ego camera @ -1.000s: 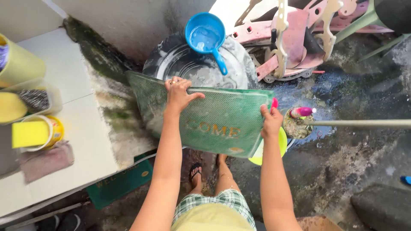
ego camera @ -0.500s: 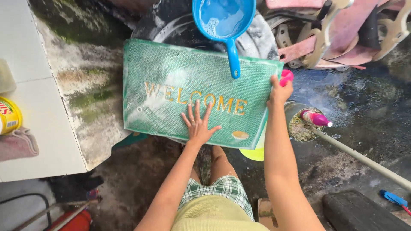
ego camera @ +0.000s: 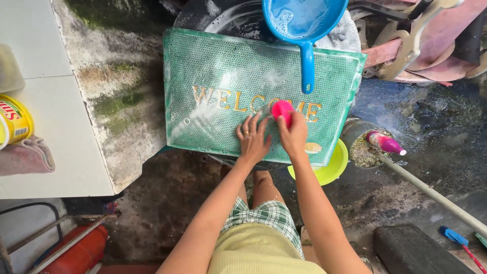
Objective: Washing a 'Welcome' door mat with soap, water, and a scrub brush.
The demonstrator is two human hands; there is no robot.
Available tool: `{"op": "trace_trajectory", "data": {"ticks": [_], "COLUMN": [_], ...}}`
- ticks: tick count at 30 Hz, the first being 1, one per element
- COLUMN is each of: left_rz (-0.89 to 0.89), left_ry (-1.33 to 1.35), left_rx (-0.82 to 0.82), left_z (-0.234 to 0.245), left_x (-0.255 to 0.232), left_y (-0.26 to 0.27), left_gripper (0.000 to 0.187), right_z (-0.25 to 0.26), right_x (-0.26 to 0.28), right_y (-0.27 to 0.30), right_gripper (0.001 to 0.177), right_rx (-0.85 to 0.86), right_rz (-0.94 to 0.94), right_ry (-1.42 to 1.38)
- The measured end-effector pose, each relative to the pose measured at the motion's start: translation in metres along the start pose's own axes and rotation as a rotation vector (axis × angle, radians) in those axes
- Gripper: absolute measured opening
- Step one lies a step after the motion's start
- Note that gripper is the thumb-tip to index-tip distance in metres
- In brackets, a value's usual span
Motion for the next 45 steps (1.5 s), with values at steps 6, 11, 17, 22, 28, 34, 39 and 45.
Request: {"op": "trace_trajectory", "data": {"ticks": [6,11,17,22,28,34,39,45], "left_rz": [0.088,0.012,0.026,-0.14,-0.366,-0.046,-0.218,-0.073], "left_ry": [0.125,-0.069,-0.066,-0.412,-0.228,-0.115,-0.143,-0.19], "left_rx": [-0.202,-0.311,-0.323,-0.406,-0.139,-0.306,-0.421,-0.412], "left_z": [0.046,0.08,0.088,0.088,0.059,0.095,0.068,0.092], "left_x": [0.067,0.097,0.123,0.101,0.097,0.12,0.129,0.129], "left_y": [-0.011,-0.06,-0.07,-0.064,-0.098,-0.108,-0.06,-0.083], "left_gripper": [0.052,0.069,0.088,0.069,0.066,0.071,0.051,0.064], "right_z": [0.016,0.029,-0.032,0.001,0.003,-0.007,-0.006,0.029], "right_x": [0.035,0.052,0.036,0.046,0.07,0.063,0.062,0.097], "right_y": [-0.021,-0.125,-0.132,-0.089,-0.057,-0.085,-0.126,-0.06], "right_gripper": [0.031,0.043,0.04,0.045,0.044,0.042,0.039,0.034], "right_rx": [-0.127,-0.247,0.073,-0.176,-0.176,-0.123,-0.054,-0.331], "right_rz": [0.058,0.077,-0.425,-0.003,0.134,-0.135,-0.296,0.193], "right_ry": [0.135,0.078,-0.483,0.067,0.284,-0.014,-0.144,0.262]}}
Point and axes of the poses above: each hand's wrist, its own y-axis away from the middle knuckle, its own z-axis out of the back of the hand, x = y × z, the point moved 8 cm from there along -y, towards the middle knuckle, and after that the axes turned 3 degrees about -z, right-handed, at the moved point
